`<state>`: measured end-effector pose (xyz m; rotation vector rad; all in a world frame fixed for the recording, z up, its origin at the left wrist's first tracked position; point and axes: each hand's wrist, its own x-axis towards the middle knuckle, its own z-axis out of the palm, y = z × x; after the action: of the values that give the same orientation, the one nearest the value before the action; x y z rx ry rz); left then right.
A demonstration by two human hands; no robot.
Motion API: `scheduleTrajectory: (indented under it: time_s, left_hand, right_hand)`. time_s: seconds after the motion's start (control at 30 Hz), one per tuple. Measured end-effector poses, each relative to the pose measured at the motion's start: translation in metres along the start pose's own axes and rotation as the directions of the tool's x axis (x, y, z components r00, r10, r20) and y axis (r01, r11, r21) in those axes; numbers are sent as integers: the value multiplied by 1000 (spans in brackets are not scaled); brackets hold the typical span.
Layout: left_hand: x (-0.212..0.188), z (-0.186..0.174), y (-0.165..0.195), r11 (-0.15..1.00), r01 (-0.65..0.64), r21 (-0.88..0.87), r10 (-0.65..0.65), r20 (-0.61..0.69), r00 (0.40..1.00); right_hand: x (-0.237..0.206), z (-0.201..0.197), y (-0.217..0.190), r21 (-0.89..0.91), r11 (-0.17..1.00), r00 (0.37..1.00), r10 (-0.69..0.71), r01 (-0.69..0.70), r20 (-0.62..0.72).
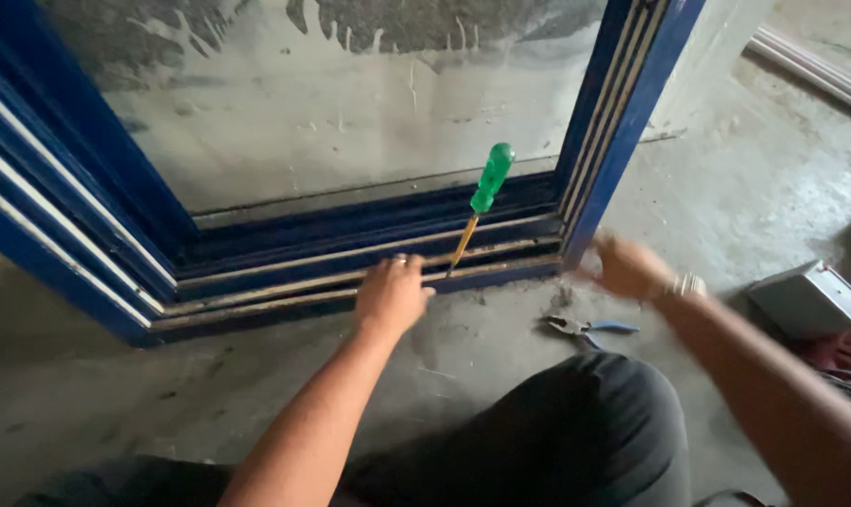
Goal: The person sits on the floor in front of a blue window frame and uses a screwdriver to pry old putty and sealant strips out of the frame's glazing channel. They pull the loosened strips out by hand, briefly use pliers, and continue scraping along the channel, discarding removed strips on the floor.
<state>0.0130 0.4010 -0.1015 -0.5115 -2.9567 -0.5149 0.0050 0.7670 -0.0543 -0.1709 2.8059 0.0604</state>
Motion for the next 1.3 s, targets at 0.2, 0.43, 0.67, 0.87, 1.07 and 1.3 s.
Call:
scheduleTrajectory:
  time_s: [0.2, 0.43, 0.67, 0.87, 1.07, 1.3]
  left_hand:
    - [3, 34, -23, 989, -36, 140, 38, -13, 999]
    - [1, 50, -44, 987, -121, 108, 132, -102, 986]
    - [1, 65, -61, 980, -129, 150, 148, -126, 981]
    - [4, 64, -64, 983, -111, 145, 127, -100, 987]
    - [2, 55, -57, 996, -84, 33, 86, -67, 994]
    - [5, 44, -45, 999, -22, 30, 23, -11, 1000]
  right_hand:
    - [10, -212, -119, 773, 608, 943, -116, -182, 313]
    - [-8, -243, -210, 94, 983, 735, 53, -158, 676]
    - [-113, -121, -189, -462, 557, 711, -402, 690, 576]
    - [-178, -64, -190, -471, 790, 875, -164, 393, 456]
    - [-106, -86, -53, -403, 862, 941, -212, 308, 265]
    - [-94, 21, 8, -18, 952, 942, -301, 307, 150]
